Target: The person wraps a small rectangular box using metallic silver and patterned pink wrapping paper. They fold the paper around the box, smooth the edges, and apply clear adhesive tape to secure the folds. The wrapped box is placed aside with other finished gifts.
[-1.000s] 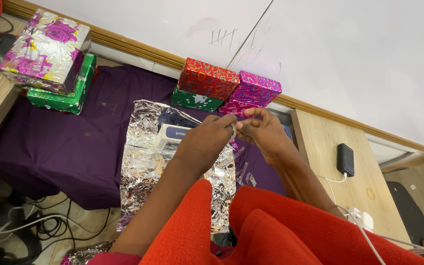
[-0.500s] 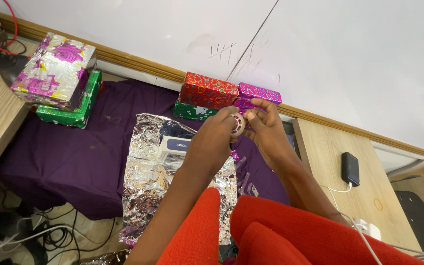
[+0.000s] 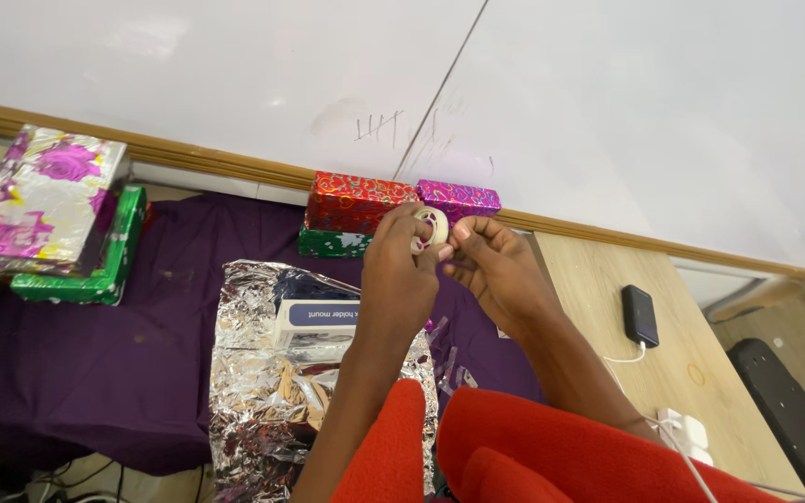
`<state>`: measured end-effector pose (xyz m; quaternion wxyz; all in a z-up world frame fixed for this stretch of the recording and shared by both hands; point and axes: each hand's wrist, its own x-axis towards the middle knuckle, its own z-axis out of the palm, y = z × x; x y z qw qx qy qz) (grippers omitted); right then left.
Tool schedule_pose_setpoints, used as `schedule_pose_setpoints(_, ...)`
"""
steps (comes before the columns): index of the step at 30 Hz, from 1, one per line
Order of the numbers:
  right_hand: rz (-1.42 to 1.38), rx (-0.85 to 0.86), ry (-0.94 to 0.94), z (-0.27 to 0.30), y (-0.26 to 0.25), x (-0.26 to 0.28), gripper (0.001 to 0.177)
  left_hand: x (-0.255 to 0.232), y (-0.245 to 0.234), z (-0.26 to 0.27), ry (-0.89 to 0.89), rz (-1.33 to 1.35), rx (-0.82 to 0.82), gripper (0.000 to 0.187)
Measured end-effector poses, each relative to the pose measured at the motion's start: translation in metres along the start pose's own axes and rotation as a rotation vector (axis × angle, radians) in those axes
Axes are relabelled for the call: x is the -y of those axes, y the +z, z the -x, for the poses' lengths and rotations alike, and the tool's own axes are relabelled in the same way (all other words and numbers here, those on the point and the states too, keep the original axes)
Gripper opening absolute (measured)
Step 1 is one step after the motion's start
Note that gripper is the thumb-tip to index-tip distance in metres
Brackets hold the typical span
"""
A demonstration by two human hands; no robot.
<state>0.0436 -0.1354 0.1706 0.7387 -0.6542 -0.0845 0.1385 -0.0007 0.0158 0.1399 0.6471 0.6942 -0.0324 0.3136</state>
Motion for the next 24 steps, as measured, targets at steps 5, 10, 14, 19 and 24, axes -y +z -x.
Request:
schedule_pose_setpoints(5,-0.006,-0.163,0.03,0.007,0.002,0.012,0.011,0.009,0.011,-0.006,-0.045,0.037,0.051,0.019)
schedule_pose_setpoints(10,-0.028,-0.178,0.194,0.006,-0.008,0.016,0.029,0.013,0.02,-0.013,-0.098,0.096,0.124,0.016)
schedule_pose_setpoints(14,-0.028,-0.17,0.234,0.0,-0.017,0.007,0.033,0.015,0.017,-0.021,-0.001,0.029,0.158,0.021)
schedule_pose_setpoints(19,0.073,-0.069,0.149,-0.003,-0.014,0.003,0.044,0.022,-0.008,-0.034,-0.008,-0.003,0.113,0.022)
schedule_pose_setpoints(24,0.152,-0.095,0.189,-0.009,0.012,0.005,0.022,0.021,-0.023,-0.031,-0.036,-0.033,0.058,0.022)
